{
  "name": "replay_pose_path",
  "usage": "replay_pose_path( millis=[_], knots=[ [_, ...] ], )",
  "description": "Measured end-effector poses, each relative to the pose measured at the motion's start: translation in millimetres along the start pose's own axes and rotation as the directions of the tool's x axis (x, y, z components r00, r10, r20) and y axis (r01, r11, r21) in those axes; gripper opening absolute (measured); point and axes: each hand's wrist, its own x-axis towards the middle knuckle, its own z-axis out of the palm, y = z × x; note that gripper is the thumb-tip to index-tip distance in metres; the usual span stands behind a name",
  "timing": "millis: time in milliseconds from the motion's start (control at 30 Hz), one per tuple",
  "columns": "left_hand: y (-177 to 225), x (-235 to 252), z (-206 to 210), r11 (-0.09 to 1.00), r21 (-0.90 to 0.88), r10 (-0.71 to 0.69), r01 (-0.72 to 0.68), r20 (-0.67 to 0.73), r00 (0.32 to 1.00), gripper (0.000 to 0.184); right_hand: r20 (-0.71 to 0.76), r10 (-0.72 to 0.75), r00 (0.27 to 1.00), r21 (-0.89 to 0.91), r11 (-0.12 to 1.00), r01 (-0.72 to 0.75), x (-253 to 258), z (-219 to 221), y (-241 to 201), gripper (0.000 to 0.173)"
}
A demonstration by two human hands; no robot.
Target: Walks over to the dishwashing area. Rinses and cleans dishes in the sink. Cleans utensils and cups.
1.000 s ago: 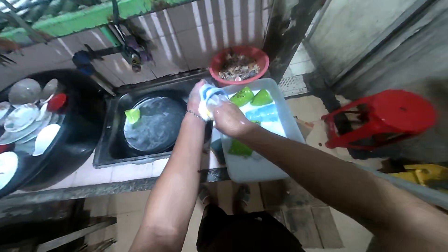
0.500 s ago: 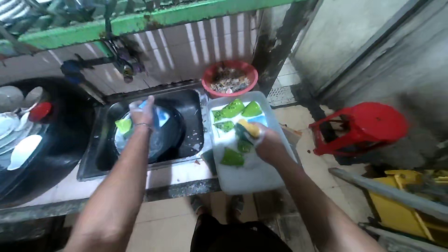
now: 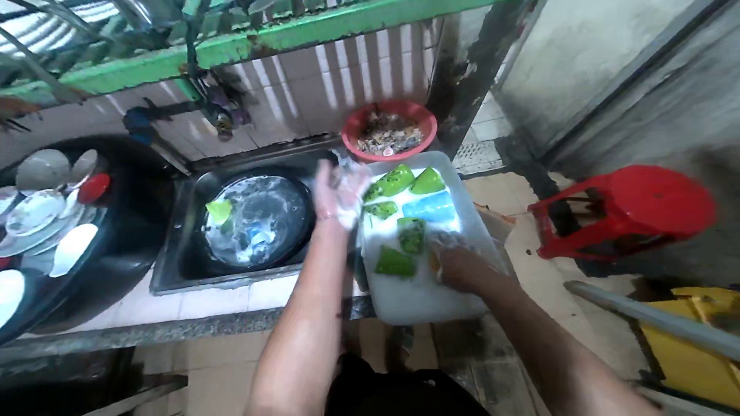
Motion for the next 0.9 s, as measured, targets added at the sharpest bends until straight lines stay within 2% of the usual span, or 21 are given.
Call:
replay_pose_path(
  millis=[33,67,100,167,233,300,400,533,633,700,800,833,900],
  knots=[
    [17.4,6.3,5.0,0.954,-0.296,0.036,-0.053,-0.060,0.998,0.058,-0.134,-0.040,0.990,0.126,0.990,0.057,-7.2,0.3,-8.9,0.051],
    [32.1,12.7,11.4,0.856,-0.501,0.084,-0.129,-0.112,0.990,0.064,-0.266,-0.081,0.961,0.245,0.958,0.148,-12.6,0.2,-20.6,0.035],
    [44.3,18.4,17.3,0.760,-0.625,0.122,-0.178,-0.132,0.984,0.068,-0.355,-0.117,0.927,0.365,0.896,0.253,-18.5,-0.6,-35.6,0.027],
    [60.5,24.4,27.2,0.636,-0.737,0.209,-0.228,-0.121,0.970,0.077,-0.404,-0.219,0.888,0.532,0.734,0.423,-33.9,0.1,-65.5,0.025],
    [69.6,24.9,33.6,0.573,-0.781,0.284,-0.248,-0.094,0.954,0.081,-0.388,-0.329,0.861,0.585,0.634,0.506,-46.6,5.3,-86.9,0.027],
    [74.8,22.2,38.4,0.547,-0.797,0.333,-0.258,-0.076,0.940,0.082,-0.451,-0.399,0.798,0.535,0.595,0.600,-52.7,11.6,-98.2,0.035],
    [79.1,19.9,46.6,0.564,-0.758,0.344,-0.328,-0.145,0.928,0.076,-0.607,-0.410,0.680,0.397,0.585,0.707,-54.5,14.1,-104.3,0.037],
    [77.9,24.6,43.7,0.591,-0.714,0.358,-0.374,-0.183,0.916,0.070,-0.721,-0.456,0.521,0.172,0.612,0.772,-51.3,14.2,-112.4,0.027],
    [76.1,24.1,44.1,0.629,-0.668,0.352,-0.398,-0.212,0.912,0.067,-0.779,-0.464,0.422,0.025,0.649,0.760,-48.0,15.8,-119.5,0.019],
    [74.4,23.6,44.9,0.645,-0.658,0.340,-0.389,-0.209,0.917,0.065,-0.774,-0.447,0.449,0.022,0.689,0.725,-41.9,13.8,-119.6,0.017],
    [76.1,25.5,44.2,0.625,-0.670,0.328,-0.402,-0.242,0.913,0.066,-0.670,-0.349,0.656,0.262,0.715,0.648,-31.2,-5.6,-108.8,0.017],
    [78.5,26.2,41.8,0.612,-0.677,0.325,-0.408,-0.255,0.911,0.067,-0.660,-0.313,0.683,0.317,0.708,0.632,-27.6,-12.3,-104.1,0.017],
    [82.8,30.2,34.4,0.588,-0.696,0.334,-0.412,-0.255,0.907,0.070,-0.685,-0.282,0.672,0.342,0.690,0.638,-23.0,-23.6,-94.3,0.018]
  ],
)
